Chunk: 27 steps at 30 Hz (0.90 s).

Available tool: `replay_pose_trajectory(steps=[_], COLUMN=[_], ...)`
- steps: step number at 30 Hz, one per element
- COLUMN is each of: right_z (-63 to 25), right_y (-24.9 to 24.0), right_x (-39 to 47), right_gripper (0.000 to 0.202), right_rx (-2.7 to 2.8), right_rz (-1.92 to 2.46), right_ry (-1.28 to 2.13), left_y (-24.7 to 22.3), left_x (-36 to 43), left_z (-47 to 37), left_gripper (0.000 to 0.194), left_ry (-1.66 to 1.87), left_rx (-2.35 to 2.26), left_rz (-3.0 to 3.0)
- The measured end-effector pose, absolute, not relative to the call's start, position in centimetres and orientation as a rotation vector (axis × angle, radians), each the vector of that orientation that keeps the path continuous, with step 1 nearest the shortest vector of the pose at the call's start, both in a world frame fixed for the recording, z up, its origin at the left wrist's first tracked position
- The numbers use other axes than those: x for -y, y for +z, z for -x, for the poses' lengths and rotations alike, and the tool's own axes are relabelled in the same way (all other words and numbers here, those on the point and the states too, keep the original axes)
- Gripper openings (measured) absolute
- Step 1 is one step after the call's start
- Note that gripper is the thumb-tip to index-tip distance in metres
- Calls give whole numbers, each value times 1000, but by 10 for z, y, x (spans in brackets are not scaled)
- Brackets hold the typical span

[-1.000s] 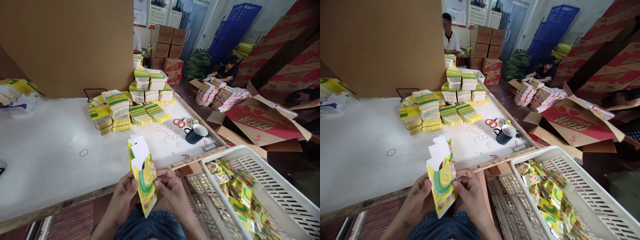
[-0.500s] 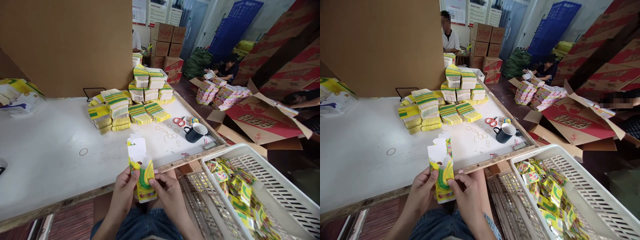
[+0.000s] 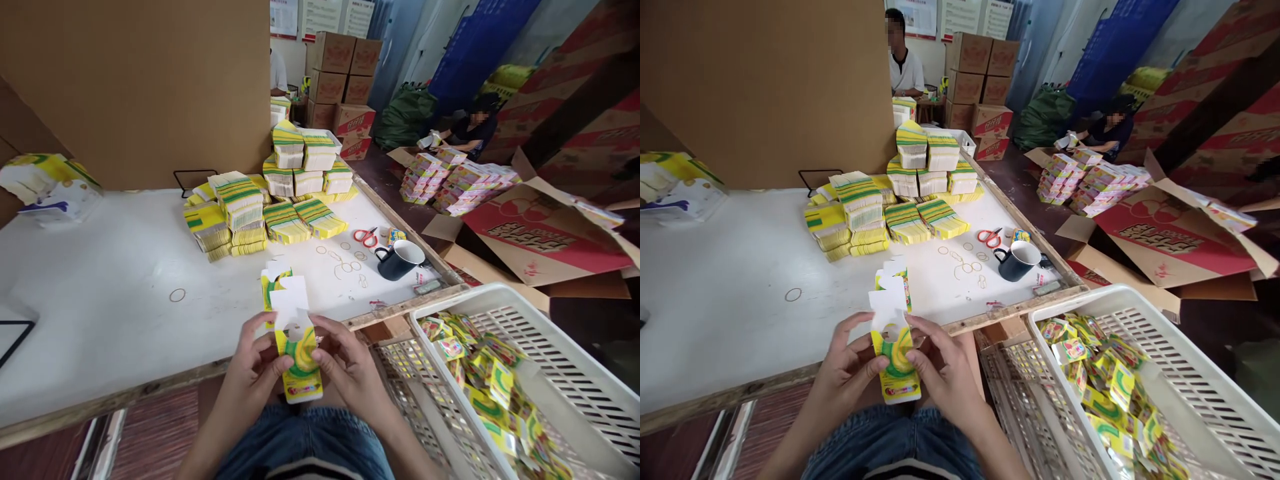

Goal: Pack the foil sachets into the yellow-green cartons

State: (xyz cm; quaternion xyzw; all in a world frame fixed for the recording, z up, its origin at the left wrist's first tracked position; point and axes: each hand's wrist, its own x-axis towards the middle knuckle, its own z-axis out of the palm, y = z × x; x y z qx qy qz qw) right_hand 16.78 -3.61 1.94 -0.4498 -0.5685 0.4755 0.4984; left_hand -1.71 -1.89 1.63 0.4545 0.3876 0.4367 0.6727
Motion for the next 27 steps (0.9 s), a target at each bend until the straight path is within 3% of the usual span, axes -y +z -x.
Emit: replay_pose_trajectory(steps=[4,6,8,10,12,13,16,18,23,27], right_z=[-177,-178,-177,-174,-173,-173,-178,-182,-181,-177], right_y=[27,27,24,19,15,14,18,23,26,19], right_x=[31,30,29,29,29,29,28,29,30,27], right_gripper=[14,13,15,15,36,39,23,33,32,34], right_rx=[1480,1525,1485,1358,1261,1264,1430,1506,1463,1454], right_rz=[1112,1132,1148,1145,1145,1146,1150,1129,1201,1364], right_ry=[1216,1194,1139,1119,1126,1119,1022,976,1213,1191], left_y=[19,20,19,18,17,16,12,8,3,4], left_x=[20,21,22,22,22,21,19,19,20,20], left_z=[22,20,15,10,7,7,8,9,7,7], left_gripper=[29,20,26,51,70,68,39,31,36,41], left_ry=[797,769,798,846,864,858,864,909,928,869], left_rx=[-830,-792,-747,-718,-715,-731,-841,-934,-1020,-965], left_rz=[-1076,-1087,-1049,-973,-948,-970,-1069,-1111,-1191,-1188])
